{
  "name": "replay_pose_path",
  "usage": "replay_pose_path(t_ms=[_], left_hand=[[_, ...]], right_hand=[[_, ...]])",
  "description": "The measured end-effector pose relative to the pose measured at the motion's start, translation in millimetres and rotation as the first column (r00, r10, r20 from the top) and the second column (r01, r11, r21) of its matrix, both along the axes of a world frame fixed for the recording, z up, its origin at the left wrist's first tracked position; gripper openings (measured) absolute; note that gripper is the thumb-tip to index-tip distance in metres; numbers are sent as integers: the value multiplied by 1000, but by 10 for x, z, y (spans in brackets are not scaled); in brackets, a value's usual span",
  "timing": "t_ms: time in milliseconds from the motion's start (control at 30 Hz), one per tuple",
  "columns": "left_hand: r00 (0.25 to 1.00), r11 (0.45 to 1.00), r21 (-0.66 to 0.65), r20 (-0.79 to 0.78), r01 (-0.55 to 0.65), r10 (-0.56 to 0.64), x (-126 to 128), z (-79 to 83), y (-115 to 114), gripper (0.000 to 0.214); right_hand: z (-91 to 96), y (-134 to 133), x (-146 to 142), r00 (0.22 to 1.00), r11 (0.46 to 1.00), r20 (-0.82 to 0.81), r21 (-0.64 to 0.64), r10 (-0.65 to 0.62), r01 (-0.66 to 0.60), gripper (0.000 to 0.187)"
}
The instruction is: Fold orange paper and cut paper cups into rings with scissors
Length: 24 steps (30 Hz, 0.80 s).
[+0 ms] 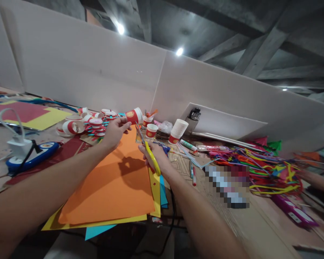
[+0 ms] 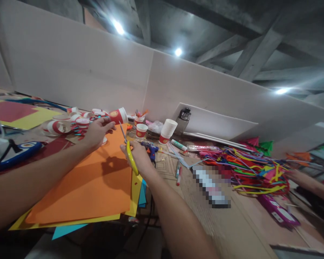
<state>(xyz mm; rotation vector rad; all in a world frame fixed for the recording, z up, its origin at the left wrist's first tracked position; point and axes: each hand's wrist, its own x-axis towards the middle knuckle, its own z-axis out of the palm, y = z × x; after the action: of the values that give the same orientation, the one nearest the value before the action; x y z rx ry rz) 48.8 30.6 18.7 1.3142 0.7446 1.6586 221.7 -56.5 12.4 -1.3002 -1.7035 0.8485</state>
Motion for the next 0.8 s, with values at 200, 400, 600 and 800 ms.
replay_pose_path(t_ms=[200, 400, 600, 800], left_hand=[[980, 986, 98, -130, -138, 150, -51, 27, -4, 15], [947, 958, 170, -186, -231, 262, -123, 38, 68, 9], [831, 891, 426, -431, -156, 351, -39, 47, -103, 6], [640, 731, 678, -597, 80, 483, 87, 36, -320, 16]], right_hand=[[0, -3, 3, 999, 1000, -45, -9, 18, -19, 31], [57, -11, -57, 987, 994, -129, 34, -97, 102, 28], [177, -8, -80, 933, 960, -331, 181, -145, 213, 39], [200, -23, -98, 898, 962, -413, 145, -154, 231, 46]])
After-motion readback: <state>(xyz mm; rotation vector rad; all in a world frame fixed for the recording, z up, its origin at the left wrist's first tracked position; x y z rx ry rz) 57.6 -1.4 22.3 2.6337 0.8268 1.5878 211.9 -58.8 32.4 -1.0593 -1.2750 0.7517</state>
